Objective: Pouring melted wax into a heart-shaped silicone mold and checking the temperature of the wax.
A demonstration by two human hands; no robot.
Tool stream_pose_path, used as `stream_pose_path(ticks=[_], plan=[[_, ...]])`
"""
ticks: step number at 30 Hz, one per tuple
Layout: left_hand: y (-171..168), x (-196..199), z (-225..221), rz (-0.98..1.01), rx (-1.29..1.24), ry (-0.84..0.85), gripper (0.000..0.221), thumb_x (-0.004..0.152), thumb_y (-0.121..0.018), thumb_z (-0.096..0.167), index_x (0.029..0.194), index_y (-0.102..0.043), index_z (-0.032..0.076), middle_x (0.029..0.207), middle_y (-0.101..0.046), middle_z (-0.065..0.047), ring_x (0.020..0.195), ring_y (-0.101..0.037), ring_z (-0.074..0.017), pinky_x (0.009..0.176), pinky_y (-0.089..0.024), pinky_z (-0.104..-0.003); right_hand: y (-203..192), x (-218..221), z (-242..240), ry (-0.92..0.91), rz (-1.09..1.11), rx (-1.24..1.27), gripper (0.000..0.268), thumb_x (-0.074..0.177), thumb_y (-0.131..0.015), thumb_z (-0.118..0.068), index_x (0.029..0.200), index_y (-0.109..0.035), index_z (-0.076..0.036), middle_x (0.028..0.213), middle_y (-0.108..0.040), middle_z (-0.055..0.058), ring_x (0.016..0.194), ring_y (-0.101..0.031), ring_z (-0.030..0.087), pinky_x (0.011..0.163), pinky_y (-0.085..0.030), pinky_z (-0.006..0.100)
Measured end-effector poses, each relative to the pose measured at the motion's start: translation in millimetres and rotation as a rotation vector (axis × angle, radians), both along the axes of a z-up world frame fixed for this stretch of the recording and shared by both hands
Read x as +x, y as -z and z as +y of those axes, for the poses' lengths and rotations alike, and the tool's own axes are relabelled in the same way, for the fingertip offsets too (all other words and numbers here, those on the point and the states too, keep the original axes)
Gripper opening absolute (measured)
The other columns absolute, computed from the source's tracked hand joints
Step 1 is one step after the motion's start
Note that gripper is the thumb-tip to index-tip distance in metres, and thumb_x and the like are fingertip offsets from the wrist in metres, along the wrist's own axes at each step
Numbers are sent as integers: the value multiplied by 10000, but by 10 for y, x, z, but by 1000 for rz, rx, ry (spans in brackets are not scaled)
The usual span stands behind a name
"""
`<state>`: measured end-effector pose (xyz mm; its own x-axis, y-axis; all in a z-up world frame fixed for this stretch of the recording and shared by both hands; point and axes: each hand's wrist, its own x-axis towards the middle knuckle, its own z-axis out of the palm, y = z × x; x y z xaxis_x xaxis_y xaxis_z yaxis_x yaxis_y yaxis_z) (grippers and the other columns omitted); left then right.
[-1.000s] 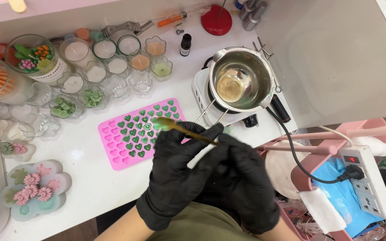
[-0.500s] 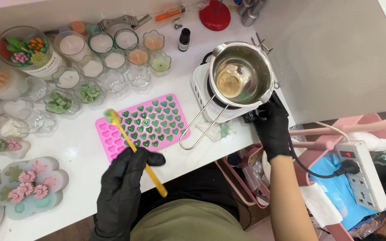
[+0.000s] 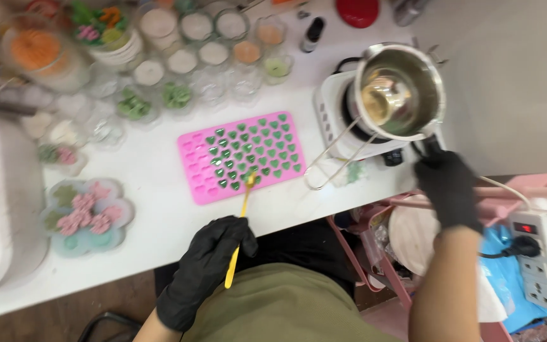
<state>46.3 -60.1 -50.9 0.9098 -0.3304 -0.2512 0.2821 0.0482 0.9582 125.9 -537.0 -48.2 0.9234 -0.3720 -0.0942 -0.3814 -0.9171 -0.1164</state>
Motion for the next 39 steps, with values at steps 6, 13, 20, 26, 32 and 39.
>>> stream_pose_path(ticks=[6, 13, 20, 26, 32, 39], plan=[[60, -25, 198, 76, -44, 5, 328, 1041, -543, 167, 798, -672, -12, 679, -678, -68, 649, -642, -156, 657, -523, -299, -896, -1246, 25, 83, 105, 810, 558, 859, -726, -6, 1412, -665, -36, 1022, -736, 106, 875, -688, 165, 714, -547, 338], [244, -160, 386, 130, -148, 7, 374, 1072, -540, 181, 767, -629, -16, 654, -633, -58, 626, -604, -142, 637, -509, -299, -444, -1119, 1565, 19, 959, 1450, 849, 760, -782, -43, 1553, -498, -153, 1068, -762, 169, 827, -721, 220, 705, -607, 383], [459, -271, 473, 262, -393, -67, 282, 1059, -556, 154, 859, -661, -14, 735, -657, -53, 693, -612, -132, 683, -504, -295, -160, -812, 2731, 183, 476, 2076, 440, 835, -764, -206, 1176, -621, 32, 1130, -710, 249, 1012, -718, 376, 853, -610, 523], [571, -271, 512, 270, -494, -104, 209, 1042, -563, 117, 939, -671, -28, 807, -683, -66, 743, -632, -139, 727, -525, -296, 472, -680, 2657, 72, 256, 2025, 340, 922, -743, -208, 1155, -693, 35, 999, -697, 186, 857, -683, 274, 763, -572, 430], [575, -219, 545, 324, -471, -123, 247, 1049, -575, 116, 899, -676, -53, 765, -676, -92, 670, -625, -156, 661, -517, -311, 205, -538, 2926, -286, -112, 1472, 303, 1091, -618, -193, 1181, -696, 85, 909, -700, 160, 760, -685, 208, 753, -536, 314], [402, -110, 531, 369, -455, -102, 327, 1056, -596, 160, 823, -684, -53, 690, -663, -89, 619, -609, -147, 632, -502, -307, 118, -432, 2965, -489, -84, 1298, 259, 1047, -595, -53, 1281, -642, 46, 1123, -741, 119, 925, -739, 191, 862, -583, 301]])
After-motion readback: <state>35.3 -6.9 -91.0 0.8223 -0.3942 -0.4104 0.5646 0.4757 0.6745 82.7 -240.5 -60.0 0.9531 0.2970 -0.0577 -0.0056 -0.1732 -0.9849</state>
